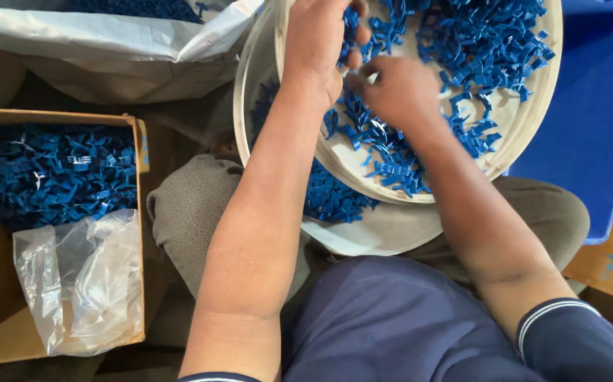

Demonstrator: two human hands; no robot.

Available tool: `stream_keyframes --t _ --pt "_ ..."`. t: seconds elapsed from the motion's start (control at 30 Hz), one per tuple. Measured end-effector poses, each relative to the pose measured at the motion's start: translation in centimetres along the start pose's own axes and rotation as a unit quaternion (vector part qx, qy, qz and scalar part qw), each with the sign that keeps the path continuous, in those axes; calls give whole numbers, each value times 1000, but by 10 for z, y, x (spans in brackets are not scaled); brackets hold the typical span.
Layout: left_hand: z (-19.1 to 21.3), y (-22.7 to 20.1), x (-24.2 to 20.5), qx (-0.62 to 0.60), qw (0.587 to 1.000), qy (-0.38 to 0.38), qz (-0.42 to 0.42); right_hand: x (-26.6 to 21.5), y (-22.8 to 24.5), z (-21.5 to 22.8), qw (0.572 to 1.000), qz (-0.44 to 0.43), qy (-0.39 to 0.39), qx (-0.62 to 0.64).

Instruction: The person sits on the floor and sorts small blue plastic pieces by hand, picking them from a white basin and placing them into a cardboard box. The person repeatedly transfers handfuls of parts between containers.

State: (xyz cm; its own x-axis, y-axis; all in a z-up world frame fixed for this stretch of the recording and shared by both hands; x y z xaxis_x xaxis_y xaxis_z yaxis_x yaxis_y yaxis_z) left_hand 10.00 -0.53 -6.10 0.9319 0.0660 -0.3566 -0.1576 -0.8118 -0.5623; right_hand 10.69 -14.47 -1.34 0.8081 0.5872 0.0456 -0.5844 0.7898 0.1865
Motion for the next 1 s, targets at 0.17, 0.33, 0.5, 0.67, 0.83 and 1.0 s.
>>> stream_keyframes --t 0.17,0.33,0.5,0.67,0.83,1.0 --pt "1 -7 -3 51 998 -35 -24 2 16 -30 997 -9 66 -45" --pt "-2 -18 -9 85 994 -41 -61 3 18 -31 997 16 67 -24" --pt "-5 -18 -11 86 993 -46 -61 -10 7 -22 998 16 45 40" --pt "-6 -23 -14 70 994 -41 -68 -6 27 19 978 173 -112 -26" --pt "-6 -28 -16 87 992 -54 -78 -4 45 14 947 269 -111 -136" --pt "0 -25 -12 133 984 -74 -97 -7 18 31 964 243 -102 -25"
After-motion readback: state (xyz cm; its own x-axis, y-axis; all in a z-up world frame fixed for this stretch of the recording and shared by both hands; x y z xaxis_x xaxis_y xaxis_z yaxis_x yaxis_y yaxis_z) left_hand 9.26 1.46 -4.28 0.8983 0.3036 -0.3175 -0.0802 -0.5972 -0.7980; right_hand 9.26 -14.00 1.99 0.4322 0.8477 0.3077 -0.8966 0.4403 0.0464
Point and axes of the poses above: each hand's wrist, its own x-axis towards the middle knuckle, its own z-axis out of the back of the hand, y = z × x, the point moved 9 cm from there along x, towards the middle knuckle, and after that the axes turned 11 degrees about z, right-handed, at the moved point
